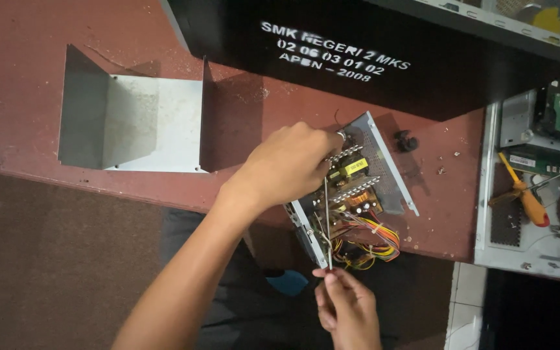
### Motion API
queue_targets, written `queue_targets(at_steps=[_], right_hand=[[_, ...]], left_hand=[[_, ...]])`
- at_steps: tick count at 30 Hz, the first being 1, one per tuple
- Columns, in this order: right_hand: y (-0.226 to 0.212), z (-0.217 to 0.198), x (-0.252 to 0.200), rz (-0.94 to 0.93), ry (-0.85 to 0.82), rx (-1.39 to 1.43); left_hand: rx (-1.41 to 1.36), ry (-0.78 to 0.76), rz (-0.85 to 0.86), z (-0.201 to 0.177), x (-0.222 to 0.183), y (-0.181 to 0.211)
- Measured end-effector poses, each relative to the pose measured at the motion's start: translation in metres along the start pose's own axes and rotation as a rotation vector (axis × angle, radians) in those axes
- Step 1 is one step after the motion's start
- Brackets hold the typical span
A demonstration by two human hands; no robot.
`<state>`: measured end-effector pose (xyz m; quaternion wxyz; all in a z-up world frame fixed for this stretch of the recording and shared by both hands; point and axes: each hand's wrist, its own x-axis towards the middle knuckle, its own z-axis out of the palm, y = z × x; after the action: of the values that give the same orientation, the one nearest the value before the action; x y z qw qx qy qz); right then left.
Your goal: Disassembling the internal components of a computer power supply unit using a screwdriver on a workbench.
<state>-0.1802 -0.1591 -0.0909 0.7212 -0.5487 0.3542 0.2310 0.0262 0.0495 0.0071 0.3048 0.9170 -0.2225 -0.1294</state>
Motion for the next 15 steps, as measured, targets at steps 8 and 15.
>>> queue_targets(at_steps=[8, 15], right_hand=[[0.011, -0.039, 0.019, 0.278, -0.522, 0.492], [0.0, -0.021, 0.007, 0.133, -0.187, 0.259]], left_hand=[[-0.011, 0.024, 0.017, 0.0, -0.001, -0.001], [-0.001, 0.036, 0.032, 0.003, -0.001, -0.003]])
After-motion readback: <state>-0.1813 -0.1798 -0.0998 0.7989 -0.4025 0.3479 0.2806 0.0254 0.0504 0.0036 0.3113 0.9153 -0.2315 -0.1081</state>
